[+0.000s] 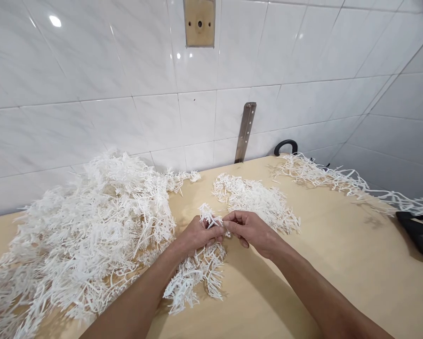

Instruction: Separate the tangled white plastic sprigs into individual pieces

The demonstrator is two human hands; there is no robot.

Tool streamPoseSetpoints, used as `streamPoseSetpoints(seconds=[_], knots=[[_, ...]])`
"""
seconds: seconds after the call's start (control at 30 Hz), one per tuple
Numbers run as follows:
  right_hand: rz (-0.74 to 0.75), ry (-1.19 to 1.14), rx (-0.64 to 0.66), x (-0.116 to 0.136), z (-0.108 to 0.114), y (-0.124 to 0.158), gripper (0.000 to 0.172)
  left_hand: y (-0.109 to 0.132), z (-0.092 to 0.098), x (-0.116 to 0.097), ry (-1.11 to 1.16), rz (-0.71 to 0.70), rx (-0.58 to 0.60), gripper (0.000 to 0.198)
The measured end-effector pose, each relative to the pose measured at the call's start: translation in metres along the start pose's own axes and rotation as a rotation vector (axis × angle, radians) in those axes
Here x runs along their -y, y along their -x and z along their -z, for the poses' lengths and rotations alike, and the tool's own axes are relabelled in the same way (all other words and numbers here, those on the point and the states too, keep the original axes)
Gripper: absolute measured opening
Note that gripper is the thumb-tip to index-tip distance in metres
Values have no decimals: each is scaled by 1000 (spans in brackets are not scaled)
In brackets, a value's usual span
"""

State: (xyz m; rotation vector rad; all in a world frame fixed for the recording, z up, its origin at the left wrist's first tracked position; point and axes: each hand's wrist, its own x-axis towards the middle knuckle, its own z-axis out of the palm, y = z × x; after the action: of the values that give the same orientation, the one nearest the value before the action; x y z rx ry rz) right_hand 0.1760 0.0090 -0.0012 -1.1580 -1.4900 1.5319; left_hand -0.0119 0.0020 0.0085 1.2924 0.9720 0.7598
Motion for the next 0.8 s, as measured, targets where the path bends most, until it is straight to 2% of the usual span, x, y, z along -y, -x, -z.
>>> streamPoseSetpoints(seconds=[0.17,0.37,0.5,0.63,0.8], knots=[[17,-53,-35,3,1,0,38,-1,4,2,82,53,-83,36],[48,-109,-9,1,-5,2,39,-1,5,1,243,96,-110,35],[61,-90,-47,-4,-8,0,39,-2,5,2,246,70,-96,31],[70,-53,-81,-6,-10,0,37,-2,6,4,243,78,-97,35],[116,-9,-38,-3,-10,2,36,-2,5,2,268,85,-135,42]])
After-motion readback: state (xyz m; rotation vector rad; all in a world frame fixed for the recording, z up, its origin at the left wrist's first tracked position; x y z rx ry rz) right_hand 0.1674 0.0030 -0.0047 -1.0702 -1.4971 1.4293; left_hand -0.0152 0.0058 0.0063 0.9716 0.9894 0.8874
